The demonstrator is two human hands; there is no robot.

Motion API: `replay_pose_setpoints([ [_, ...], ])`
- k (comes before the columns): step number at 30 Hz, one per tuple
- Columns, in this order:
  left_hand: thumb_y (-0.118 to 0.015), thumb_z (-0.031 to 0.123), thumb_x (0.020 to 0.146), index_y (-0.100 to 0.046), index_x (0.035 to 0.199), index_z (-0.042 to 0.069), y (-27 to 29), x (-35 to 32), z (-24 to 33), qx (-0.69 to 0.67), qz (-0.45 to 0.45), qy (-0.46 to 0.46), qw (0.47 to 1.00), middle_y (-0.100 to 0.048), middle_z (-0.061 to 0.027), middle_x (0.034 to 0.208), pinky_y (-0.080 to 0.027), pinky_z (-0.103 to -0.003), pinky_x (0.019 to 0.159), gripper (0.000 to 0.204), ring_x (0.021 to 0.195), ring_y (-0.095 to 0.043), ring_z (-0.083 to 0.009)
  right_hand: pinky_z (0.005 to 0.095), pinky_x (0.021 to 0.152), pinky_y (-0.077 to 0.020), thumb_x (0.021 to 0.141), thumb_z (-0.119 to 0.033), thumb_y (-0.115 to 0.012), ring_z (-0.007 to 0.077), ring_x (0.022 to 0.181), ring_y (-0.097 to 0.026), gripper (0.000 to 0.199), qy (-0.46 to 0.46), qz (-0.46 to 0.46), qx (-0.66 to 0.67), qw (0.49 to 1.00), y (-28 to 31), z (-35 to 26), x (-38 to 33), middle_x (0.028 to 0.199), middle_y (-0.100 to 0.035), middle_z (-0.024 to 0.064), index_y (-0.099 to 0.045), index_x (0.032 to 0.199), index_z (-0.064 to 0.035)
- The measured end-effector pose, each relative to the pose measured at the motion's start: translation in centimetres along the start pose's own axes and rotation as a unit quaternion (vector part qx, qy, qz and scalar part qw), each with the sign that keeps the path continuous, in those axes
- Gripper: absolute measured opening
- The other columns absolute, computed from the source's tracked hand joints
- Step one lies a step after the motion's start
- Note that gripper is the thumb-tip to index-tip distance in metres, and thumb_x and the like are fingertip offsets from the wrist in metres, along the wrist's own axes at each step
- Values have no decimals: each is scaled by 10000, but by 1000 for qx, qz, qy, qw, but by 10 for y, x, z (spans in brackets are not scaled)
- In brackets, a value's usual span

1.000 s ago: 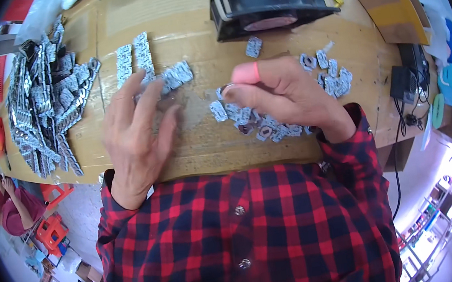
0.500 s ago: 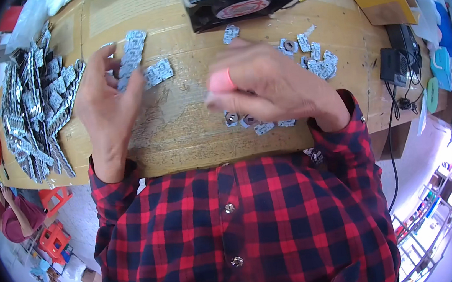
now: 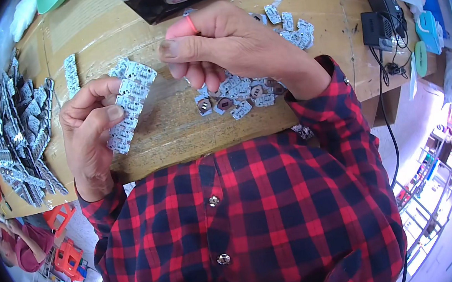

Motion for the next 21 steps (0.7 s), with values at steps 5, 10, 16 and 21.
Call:
replay_pose_setpoints([
  [5,-576,-70,700,-682,937,-56,-9,5,-2,29,-38,-4,999,-599,12,707,-403,-172,588,260,621,-522,-33,184,461,-436,956,-247,-555,54,543,-565,277,-14,-54,7,998,-4,-3,-4,672,-607,11,-644,831,-16],
  [10,-572,-57,695,-682,903,-48,-5,12,3,68,-134,18,989,-605,6,702,-397,-170,585,236,621,-524,-29,170,447,-412,954,-216,-566,32,529,-550,236,-22,-134,-83,987,-7,-4,-5,634,-591,-12,-642,848,-20],
  [16,-574,-39,712,-676,909,-47,-5,29,10,87,-150,12,985,-633,-3,728,-411,-173,591,223,634,-540,-27,196,443,-380,938,-254,-591,32,490,-480,267,43,-41,-119,991,-9,-10,-4,568,-519,-27,-629,787,-38],
  [21,-636,31,786,-668,953,-42,-16,36,18,126,-189,-17,974,-648,-17,743,-435,-181,582,185,639,-560,-35,167,427,-344,951,-207,-576,-2,476,-456,215,74,-16,-119,990,-3,-1,-2,565,-515,-57,-635,833,-37],
])
Point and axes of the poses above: each hand's wrist, its own x-axis towards the middle knuckle, its own y-axis out of the back of the hand, z = x × y, the point moved 2 cm from there along x, towards the middle knuckle
